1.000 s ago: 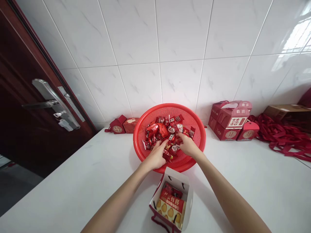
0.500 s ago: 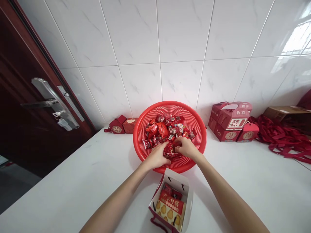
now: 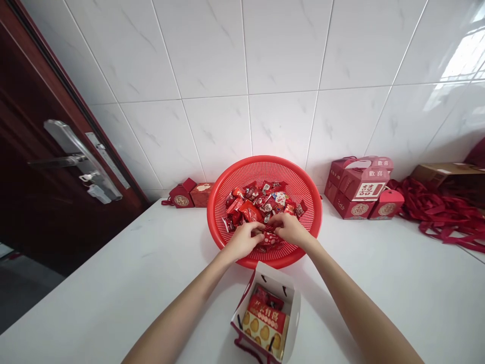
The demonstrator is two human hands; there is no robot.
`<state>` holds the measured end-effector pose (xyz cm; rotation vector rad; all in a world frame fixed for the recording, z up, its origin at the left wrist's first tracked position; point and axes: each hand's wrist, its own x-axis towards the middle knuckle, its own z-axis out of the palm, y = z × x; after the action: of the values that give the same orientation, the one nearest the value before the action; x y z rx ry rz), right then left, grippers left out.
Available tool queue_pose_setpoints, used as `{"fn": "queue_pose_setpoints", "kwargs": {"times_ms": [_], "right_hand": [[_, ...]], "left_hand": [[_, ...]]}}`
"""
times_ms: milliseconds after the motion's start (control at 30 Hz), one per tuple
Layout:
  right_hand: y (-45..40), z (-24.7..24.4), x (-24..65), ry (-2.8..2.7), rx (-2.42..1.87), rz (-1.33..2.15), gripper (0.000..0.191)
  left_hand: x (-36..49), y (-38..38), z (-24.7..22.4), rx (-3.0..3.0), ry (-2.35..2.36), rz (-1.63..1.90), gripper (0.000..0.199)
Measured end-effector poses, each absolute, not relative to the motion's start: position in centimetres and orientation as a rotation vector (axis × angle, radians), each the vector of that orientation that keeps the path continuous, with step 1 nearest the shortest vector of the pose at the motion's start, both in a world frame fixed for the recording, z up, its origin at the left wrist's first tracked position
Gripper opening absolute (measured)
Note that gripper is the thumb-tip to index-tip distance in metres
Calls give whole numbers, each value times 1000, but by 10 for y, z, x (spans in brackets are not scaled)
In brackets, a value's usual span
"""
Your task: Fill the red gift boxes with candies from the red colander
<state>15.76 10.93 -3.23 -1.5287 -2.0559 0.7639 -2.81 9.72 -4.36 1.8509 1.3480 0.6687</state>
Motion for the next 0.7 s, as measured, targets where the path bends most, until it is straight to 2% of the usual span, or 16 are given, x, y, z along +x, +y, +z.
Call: {"fn": "queue_pose_setpoints", "kwargs": {"times_ms": [267, 500, 700], "right_hand": [[107, -31, 160, -2110, -1446, 915, 49], [105, -28, 157, -2195, -1479, 904, 34], [104, -29, 154, -2221, -1557, 805, 29]], "left_hand": [[-24, 98, -39, 1584, 1358, 803, 27], [-23, 99, -36, 1536, 1401, 866, 31], [-26, 100, -38, 1654, 1413, 903, 35]]}}
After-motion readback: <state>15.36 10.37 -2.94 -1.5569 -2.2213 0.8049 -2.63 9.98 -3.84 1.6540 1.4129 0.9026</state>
